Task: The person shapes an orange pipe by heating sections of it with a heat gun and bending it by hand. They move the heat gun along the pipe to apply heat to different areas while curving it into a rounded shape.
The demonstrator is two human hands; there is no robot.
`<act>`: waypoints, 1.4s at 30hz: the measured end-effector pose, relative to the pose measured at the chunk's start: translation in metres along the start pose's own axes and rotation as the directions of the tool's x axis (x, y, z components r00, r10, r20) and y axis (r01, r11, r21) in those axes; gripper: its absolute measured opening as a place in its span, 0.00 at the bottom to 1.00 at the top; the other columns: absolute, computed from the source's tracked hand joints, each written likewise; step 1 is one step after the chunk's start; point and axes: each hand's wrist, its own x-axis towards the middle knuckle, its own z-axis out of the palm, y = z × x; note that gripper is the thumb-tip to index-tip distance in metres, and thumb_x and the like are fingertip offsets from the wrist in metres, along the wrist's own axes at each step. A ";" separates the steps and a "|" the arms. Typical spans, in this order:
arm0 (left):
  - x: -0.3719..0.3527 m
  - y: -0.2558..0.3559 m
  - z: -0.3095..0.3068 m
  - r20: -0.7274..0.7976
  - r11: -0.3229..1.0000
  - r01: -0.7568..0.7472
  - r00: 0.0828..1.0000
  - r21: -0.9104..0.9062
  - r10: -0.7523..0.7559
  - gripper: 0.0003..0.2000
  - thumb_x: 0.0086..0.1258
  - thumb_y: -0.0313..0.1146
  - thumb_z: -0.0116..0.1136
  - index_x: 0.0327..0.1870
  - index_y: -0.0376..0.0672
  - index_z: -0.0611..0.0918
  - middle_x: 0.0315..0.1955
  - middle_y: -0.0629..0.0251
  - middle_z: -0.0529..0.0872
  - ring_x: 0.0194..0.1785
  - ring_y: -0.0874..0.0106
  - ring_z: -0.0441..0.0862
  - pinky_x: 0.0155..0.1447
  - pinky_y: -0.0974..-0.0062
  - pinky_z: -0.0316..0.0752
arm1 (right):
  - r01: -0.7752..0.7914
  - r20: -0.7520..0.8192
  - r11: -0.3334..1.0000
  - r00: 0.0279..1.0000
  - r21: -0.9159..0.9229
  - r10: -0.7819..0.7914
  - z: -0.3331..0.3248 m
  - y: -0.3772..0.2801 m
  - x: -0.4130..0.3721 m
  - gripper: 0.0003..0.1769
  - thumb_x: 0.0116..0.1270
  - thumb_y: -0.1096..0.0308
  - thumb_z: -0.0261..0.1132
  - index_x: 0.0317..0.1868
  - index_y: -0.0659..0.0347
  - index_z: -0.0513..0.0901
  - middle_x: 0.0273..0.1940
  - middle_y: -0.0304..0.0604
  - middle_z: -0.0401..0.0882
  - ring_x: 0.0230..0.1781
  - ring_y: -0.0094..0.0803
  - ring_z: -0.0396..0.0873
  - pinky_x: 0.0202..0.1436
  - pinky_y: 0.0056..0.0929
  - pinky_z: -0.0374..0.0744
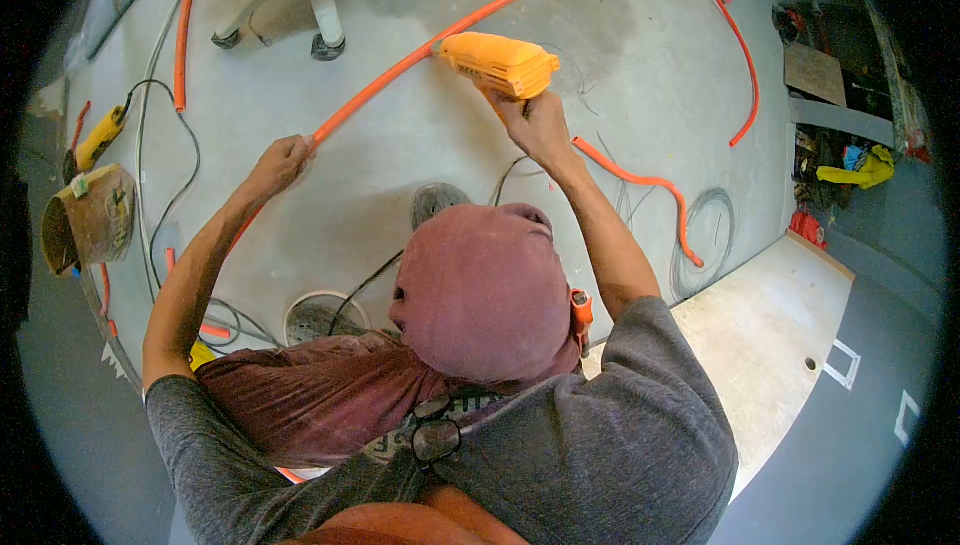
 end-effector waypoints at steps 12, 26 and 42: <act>0.003 0.005 -0.001 0.022 0.999 0.036 0.999 -0.019 -0.035 0.25 0.85 0.53 0.46 0.38 0.38 0.81 0.22 0.73 0.72 0.26 0.77 0.68 0.31 0.71 0.65 | -0.103 -0.119 0.990 0.986 0.095 0.114 -0.012 0.028 0.030 0.19 0.75 0.56 0.70 0.49 0.67 0.87 0.32 0.41 0.85 0.30 0.24 0.80 0.35 0.31 0.78; 0.001 0.018 -0.005 0.077 0.997 -0.058 0.996 0.045 0.054 0.22 0.86 0.51 0.51 0.44 0.39 0.83 0.24 0.75 0.71 0.28 0.78 0.67 0.34 0.72 0.67 | -0.253 0.111 0.967 0.962 0.023 0.249 -0.022 -0.007 -0.023 0.20 0.75 0.55 0.68 0.53 0.65 0.88 0.34 0.48 0.89 0.31 0.29 0.81 0.37 0.34 0.80; -0.010 0.021 0.011 0.073 0.985 -0.130 0.990 0.114 0.122 0.22 0.85 0.49 0.50 0.48 0.35 0.84 0.29 0.57 0.82 0.35 0.64 0.77 0.44 0.62 0.74 | -0.173 0.043 0.958 0.985 0.230 0.167 -0.039 0.013 -0.067 0.17 0.76 0.59 0.69 0.52 0.66 0.86 0.34 0.39 0.86 0.30 0.23 0.80 0.34 0.29 0.78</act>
